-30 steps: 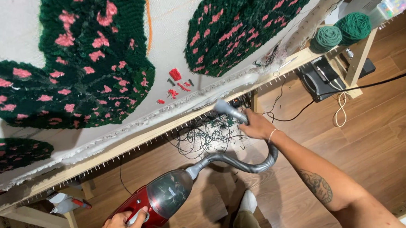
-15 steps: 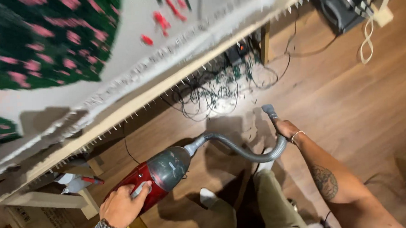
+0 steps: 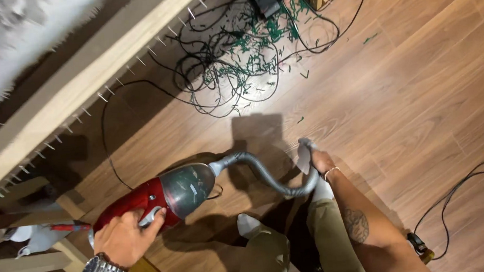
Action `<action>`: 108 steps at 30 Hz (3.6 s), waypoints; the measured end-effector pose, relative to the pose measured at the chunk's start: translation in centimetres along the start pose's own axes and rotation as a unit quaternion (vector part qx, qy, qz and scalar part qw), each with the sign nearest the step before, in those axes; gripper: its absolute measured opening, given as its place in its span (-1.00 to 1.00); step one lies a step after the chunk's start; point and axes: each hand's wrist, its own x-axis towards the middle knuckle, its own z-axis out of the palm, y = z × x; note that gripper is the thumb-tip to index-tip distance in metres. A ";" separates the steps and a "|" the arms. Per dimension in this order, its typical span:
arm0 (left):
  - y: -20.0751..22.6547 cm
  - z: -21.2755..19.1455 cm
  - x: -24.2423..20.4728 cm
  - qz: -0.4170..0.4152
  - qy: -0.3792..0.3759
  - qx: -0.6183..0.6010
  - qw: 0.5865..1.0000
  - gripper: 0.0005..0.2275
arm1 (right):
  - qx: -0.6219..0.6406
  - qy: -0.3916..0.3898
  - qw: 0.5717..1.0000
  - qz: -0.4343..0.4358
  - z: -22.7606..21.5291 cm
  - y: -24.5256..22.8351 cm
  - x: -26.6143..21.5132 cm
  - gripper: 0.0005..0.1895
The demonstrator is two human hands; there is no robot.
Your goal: Vacuuming the floor around a rug-making frame in a workshop.
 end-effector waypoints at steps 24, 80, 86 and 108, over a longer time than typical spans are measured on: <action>-10.3 3.6 3.1 -0.037 -0.081 0.063 0.994 -0.30 | -0.183 -0.247 0.944 -0.121 13.3 -4.9 -6.4 -0.31; 15.8 -3.1 2.0 -0.007 0.077 -0.033 0.996 -0.43 | -0.231 0.073 0.928 -0.284 -10.4 -18.6 6.9 -0.51; 18.6 -4.6 1.2 -0.044 0.045 -0.032 0.998 -0.40 | -0.191 -0.033 0.956 -0.219 -12.3 -21.3 6.6 -0.57; 38.4 -9.4 -0.1 0.063 0.089 -0.033 0.993 -0.44 | 0.053 0.172 0.972 -0.153 -36.2 -15.9 12.7 -0.49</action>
